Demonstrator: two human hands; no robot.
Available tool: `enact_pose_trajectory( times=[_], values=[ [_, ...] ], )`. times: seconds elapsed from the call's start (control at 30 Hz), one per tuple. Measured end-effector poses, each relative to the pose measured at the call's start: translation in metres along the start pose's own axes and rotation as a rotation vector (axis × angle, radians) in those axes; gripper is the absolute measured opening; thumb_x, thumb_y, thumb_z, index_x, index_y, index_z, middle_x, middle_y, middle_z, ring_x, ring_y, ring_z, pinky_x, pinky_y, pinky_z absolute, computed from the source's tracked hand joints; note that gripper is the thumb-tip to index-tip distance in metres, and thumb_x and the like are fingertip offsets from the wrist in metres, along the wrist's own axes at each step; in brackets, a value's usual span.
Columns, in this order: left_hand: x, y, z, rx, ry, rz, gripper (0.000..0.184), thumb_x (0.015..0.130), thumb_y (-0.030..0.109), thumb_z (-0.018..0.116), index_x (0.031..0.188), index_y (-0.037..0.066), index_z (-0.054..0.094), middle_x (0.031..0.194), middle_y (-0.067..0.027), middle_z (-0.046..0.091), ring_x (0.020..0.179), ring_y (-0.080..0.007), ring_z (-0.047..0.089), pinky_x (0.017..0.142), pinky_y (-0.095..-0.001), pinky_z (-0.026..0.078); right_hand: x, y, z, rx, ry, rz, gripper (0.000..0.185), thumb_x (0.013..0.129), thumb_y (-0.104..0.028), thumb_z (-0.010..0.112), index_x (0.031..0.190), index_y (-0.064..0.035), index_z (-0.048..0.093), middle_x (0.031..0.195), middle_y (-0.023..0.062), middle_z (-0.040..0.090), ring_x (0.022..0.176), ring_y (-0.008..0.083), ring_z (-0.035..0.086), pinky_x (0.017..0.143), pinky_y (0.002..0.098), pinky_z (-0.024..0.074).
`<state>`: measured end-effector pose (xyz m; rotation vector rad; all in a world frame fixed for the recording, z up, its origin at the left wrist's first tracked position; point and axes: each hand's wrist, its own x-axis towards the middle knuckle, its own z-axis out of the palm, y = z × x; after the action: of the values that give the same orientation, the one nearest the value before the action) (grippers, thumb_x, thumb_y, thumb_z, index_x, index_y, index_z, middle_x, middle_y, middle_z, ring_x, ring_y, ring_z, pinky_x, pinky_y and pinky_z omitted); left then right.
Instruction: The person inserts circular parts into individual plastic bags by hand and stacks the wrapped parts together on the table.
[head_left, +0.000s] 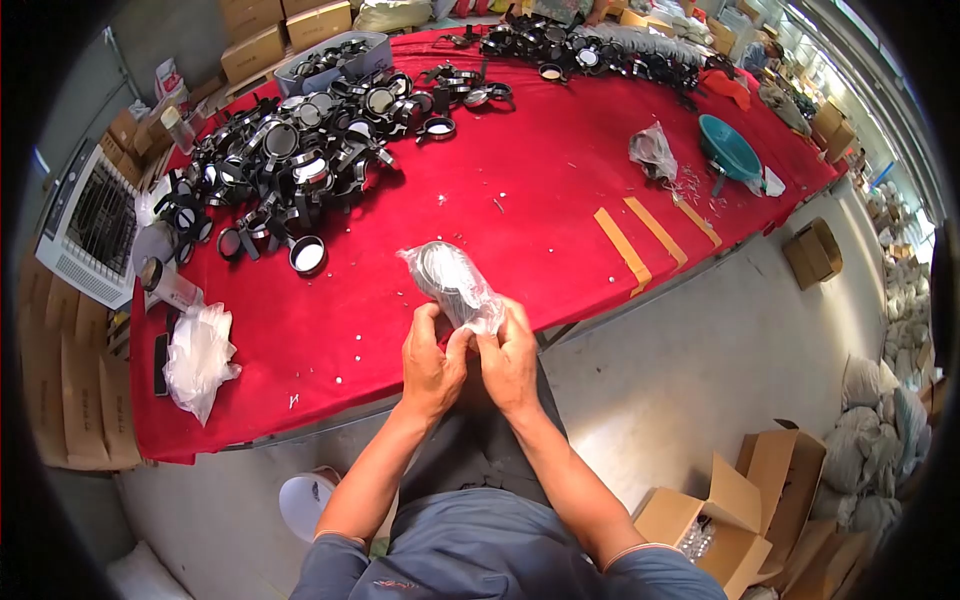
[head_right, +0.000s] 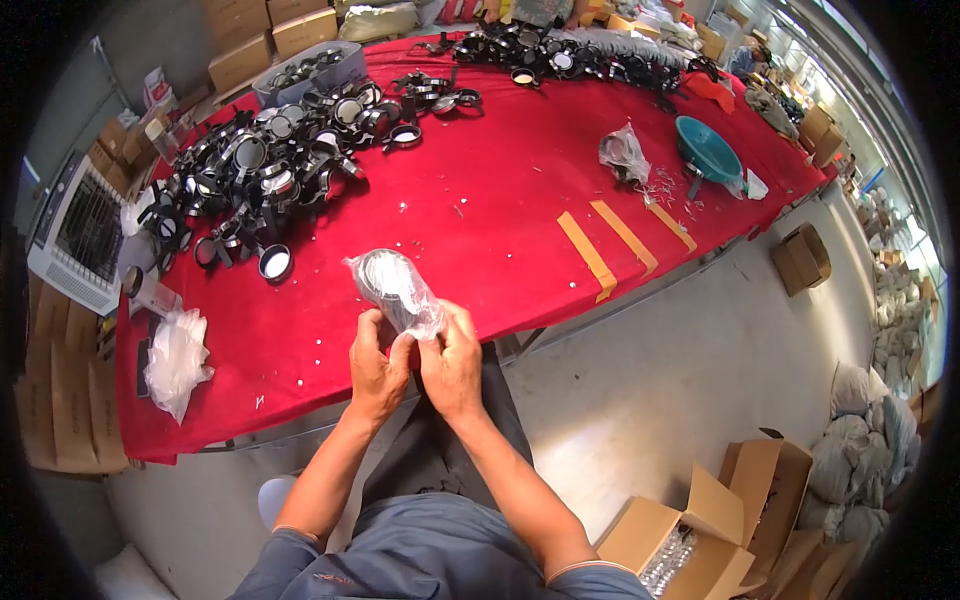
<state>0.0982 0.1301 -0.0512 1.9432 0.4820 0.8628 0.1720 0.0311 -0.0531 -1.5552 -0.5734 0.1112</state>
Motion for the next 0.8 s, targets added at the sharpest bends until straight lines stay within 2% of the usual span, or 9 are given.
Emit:
enact_pose_trajectory(
  times=[0.07, 0.13, 0.27, 0.33, 0.4, 0.5, 0.6, 0.67, 0.8],
  values=[
    [0.007, 0.003, 0.01, -0.234, 0.052, -0.042, 0.031, 0.089, 0.007, 0.077, 0.11, -0.003, 0.057, 0.097, -0.0216, 0.069, 0.088, -0.0394, 0.071, 0.077, -0.042, 0.056, 0.01, -0.015, -0.011, -0.118, 0.097, -0.068, 0.038, 0.091, -0.006, 0.068, 0.127, 0.0059, 0.064, 0.128, 0.0198, 0.063, 0.11, 0.0318, 0.067, 0.093, 0.0404, 0.056],
    [0.013, -0.001, 0.011, 0.043, 0.044, 0.093, 0.029, 0.088, 0.008, 0.078, 0.105, -0.002, 0.058, 0.092, -0.0217, 0.068, 0.08, -0.0404, 0.07, 0.07, -0.0434, 0.056, 0.018, -0.033, -0.021, -0.138, 0.11, -0.077, 0.046, 0.088, -0.011, 0.076, 0.129, 0.0067, 0.063, 0.128, 0.0228, 0.064, 0.113, 0.036, 0.067, 0.094, 0.0422, 0.056],
    [0.02, 0.002, 0.029, 0.02, -0.076, 0.183, 0.021, 0.086, 0.003, 0.072, 0.103, 0.0, 0.06, 0.089, -0.024, 0.065, 0.082, -0.0455, 0.067, 0.068, -0.0501, 0.053, 0.041, -0.024, -0.023, -0.465, -0.014, -0.226, 0.047, 0.088, -0.022, 0.08, 0.125, 0.0029, 0.067, 0.111, 0.0223, 0.071, 0.103, 0.0392, 0.069, 0.088, 0.0444, 0.0564],
    [0.025, 0.004, 0.033, -0.008, -0.139, 0.073, 0.021, 0.085, 0.004, 0.073, 0.102, 0.0, 0.059, 0.089, -0.0237, 0.066, 0.084, -0.0442, 0.068, 0.07, -0.0497, 0.054, 0.05, -0.017, -0.026, -0.507, -0.027, -0.188, 0.038, 0.09, -0.021, 0.079, 0.122, -0.0012, 0.07, 0.104, 0.0202, 0.073, 0.096, 0.0386, 0.072, 0.084, 0.0431, 0.057],
    [0.033, 0.001, 0.034, -0.095, -0.172, 0.026, 0.026, 0.085, 0.006, 0.074, 0.106, 0.0, 0.06, 0.091, -0.0225, 0.068, 0.087, -0.0419, 0.071, 0.074, -0.0474, 0.056, 0.062, -0.006, -0.033, -0.484, -0.053, -0.182, 0.036, 0.092, -0.017, 0.077, 0.123, -0.0019, 0.069, 0.103, 0.0204, 0.073, 0.095, 0.0383, 0.072, 0.083, 0.0431, 0.0571],
    [0.048, 0.0, 0.035, -0.128, -0.407, 0.154, 0.059, 0.086, 0.014, 0.081, 0.137, 0.0, 0.054, 0.111, -0.022, 0.072, 0.102, -0.0358, 0.074, 0.09, -0.0411, 0.058, 0.088, 0.007, -0.047, -0.484, -0.057, -0.233, 0.031, 0.091, -0.012, 0.073, 0.12, -0.0015, 0.067, 0.098, 0.0206, 0.073, 0.09, 0.0361, 0.073, 0.081, 0.0434, 0.0571],
    [0.059, -0.022, 0.019, 0.157, -0.389, 0.315, 0.07, 0.086, 0.022, 0.083, 0.145, 0.002, 0.052, 0.124, -0.0231, 0.067, 0.108, -0.0368, 0.071, 0.092, -0.0427, 0.058, 0.154, 0.03, -0.091, -0.553, 0.044, -0.131, 0.027, 0.089, -0.011, 0.068, 0.114, -0.0013, 0.067, 0.101, 0.023, 0.071, 0.097, 0.0403, 0.07, 0.086, 0.0487, 0.0546],
    [0.068, -0.038, 0.003, 0.215, -0.236, 0.392, 0.061, 0.085, 0.022, 0.082, 0.138, 0.001, 0.057, 0.118, -0.0217, 0.068, 0.105, -0.0397, 0.069, 0.088, -0.0451, 0.058, 0.21, 0.049, -0.136, -0.855, 0.169, -0.355, 0.025, 0.089, -0.014, 0.067, 0.11, 0.0005, 0.07, 0.102, 0.0237, 0.068, 0.103, 0.0411, 0.063, 0.093, 0.0496, 0.0513],
    [0.077, -0.059, -0.002, 0.077, -0.089, 0.156, 0.046, 0.081, 0.008, 0.083, 0.123, 0.002, 0.067, 0.096, -0.0122, 0.069, 0.074, -0.0196, 0.073, 0.063, -0.0319, 0.059, 0.305, 0.079, -0.214, -1.089, 0.291, -0.493, 0.024, 0.093, -0.018, 0.066, 0.108, 0.0001, 0.071, 0.101, 0.0253, 0.066, 0.098, 0.0422, 0.062, 0.088, 0.0531, 0.0495]
  ],
)
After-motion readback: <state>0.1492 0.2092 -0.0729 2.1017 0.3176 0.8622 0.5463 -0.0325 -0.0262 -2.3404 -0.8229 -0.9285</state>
